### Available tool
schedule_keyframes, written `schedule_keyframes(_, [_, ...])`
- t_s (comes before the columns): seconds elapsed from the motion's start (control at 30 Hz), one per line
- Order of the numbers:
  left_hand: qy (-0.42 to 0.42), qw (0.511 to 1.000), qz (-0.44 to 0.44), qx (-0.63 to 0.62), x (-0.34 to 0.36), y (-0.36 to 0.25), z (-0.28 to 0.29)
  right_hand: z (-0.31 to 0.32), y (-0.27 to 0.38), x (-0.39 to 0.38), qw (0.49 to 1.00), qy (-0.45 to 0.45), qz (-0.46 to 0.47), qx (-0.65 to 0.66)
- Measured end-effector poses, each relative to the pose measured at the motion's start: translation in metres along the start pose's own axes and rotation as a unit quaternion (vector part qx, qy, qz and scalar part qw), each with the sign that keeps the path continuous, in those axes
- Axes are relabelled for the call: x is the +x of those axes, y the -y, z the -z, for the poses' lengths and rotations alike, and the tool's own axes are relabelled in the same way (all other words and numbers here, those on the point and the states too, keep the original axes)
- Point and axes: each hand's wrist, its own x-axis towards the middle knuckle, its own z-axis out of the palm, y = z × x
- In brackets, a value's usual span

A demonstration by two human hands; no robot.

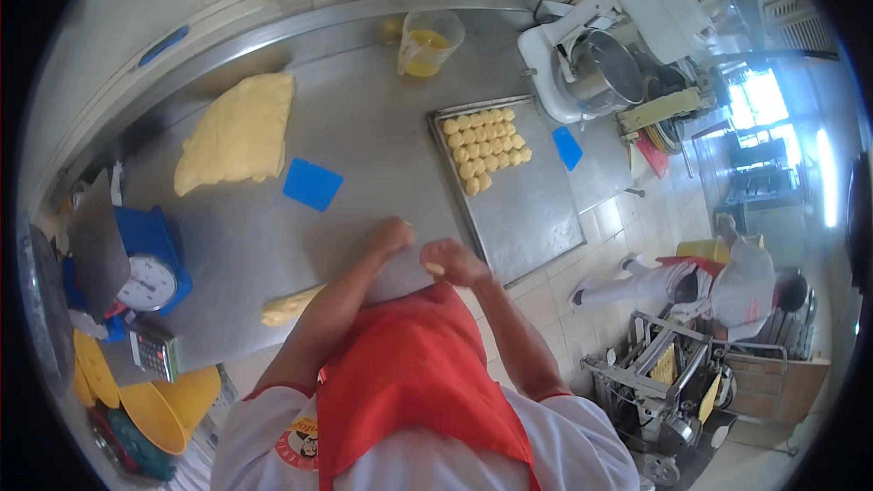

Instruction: The person rolls a long strip of dough by hand, portions it into small pieces, and arranges the dough portions onto a metal baking tray. The person then cuts a new piece of dough from a larger mass using a blue plastic scraper and continues rolling it on the stainless steel surface.

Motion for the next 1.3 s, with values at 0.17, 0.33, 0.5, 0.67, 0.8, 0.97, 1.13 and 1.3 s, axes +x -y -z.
schedule_keyframes(0.17, [0.017, 0.985, -0.059, -0.162, -0.013, -0.102, 0.021, 0.091, -0.119, -0.006, 0.930, -0.327, 0.053, 0.156])
schedule_keyframes(0.33, [-0.087, 0.976, -0.169, -0.111, -0.047, -0.154, -0.006, 0.153, -0.098, 0.038, 0.884, -0.448, -0.082, 0.105])
schedule_keyframes(0.5, [-0.065, 0.987, -0.149, -0.014, 0.010, -0.066, -0.051, 0.143, -0.073, 0.069, 0.853, -0.506, -0.058, -0.114])
schedule_keyframes(0.67, [-0.041, 0.977, -0.196, -0.073, -0.010, -0.080, -0.033, 0.080, -0.089, 0.026, 0.930, -0.367, 0.021, 0.009])
schedule_keyframes(0.8, [-0.095, 0.962, -0.195, -0.167, -0.028, -0.074, -0.023, 0.030, -0.059, 0.027, 0.975, -0.201, 0.042, 0.085])
schedule_keyframes(0.97, [0.048, 0.989, -0.139, -0.015, -0.039, -0.053, -0.015, 0.013, -0.024, 0.021, 0.958, -0.286, -0.002, 0.019])
schedule_keyframes(1.13, [-0.007, 0.985, -0.126, 0.120, -0.044, -0.061, -0.023, -0.009, -0.004, 0.022, 0.917, -0.360, -0.033, -0.167])
schedule_keyframes(1.3, [0.034, 0.977, -0.132, 0.167, -0.043, -0.081, -0.001, 0.006, -0.031, 0.026, 0.926, -0.300, 0.001, -0.230])
